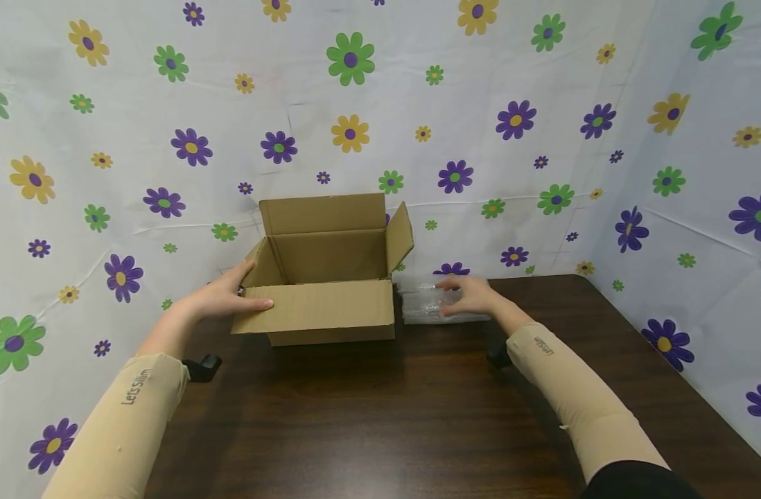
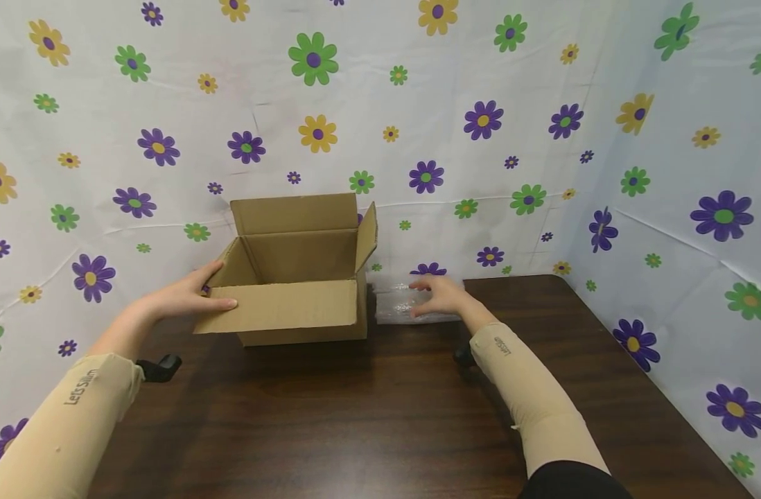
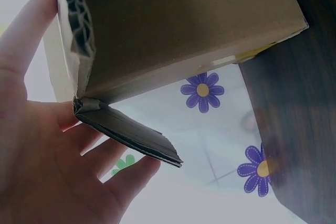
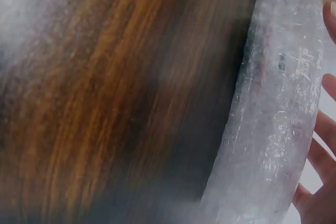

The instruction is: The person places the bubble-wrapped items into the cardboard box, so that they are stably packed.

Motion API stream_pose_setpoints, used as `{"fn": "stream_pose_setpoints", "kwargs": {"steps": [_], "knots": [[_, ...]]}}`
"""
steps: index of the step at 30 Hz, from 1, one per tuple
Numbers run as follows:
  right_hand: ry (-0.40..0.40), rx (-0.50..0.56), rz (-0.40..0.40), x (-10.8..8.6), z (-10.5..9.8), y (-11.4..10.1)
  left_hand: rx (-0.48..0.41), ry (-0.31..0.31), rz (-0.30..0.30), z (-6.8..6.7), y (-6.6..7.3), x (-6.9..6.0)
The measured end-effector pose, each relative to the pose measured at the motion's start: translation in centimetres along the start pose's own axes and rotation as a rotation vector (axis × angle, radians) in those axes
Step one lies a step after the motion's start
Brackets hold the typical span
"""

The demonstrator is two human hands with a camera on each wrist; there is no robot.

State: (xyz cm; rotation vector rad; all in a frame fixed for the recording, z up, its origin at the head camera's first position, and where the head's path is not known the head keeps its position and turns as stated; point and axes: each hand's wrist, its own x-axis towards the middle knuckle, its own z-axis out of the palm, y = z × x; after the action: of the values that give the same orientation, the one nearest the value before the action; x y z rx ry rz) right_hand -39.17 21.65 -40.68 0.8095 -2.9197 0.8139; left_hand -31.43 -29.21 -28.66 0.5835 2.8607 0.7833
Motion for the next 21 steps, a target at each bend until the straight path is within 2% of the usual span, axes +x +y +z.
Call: {"fn": "stream_pose_setpoints", "kwargs": {"steps": [7,14,21], "knots": [[-0.020,-0.052,-0.012,0.7,0.4,0.2,-0.001,-0.001,-0.011,0.0,0.7,-0.3],[-0.009,-0.197,-0.062,1.0,0.7,0.1,0.000,-0.007,-0.018,0.0,0.8,-0.3],[-0.009,-0.225,-0.043,1.2,1.0,0.2,0.006,-0.006,-0.021,-0.1,0.6,-0.3]]}}
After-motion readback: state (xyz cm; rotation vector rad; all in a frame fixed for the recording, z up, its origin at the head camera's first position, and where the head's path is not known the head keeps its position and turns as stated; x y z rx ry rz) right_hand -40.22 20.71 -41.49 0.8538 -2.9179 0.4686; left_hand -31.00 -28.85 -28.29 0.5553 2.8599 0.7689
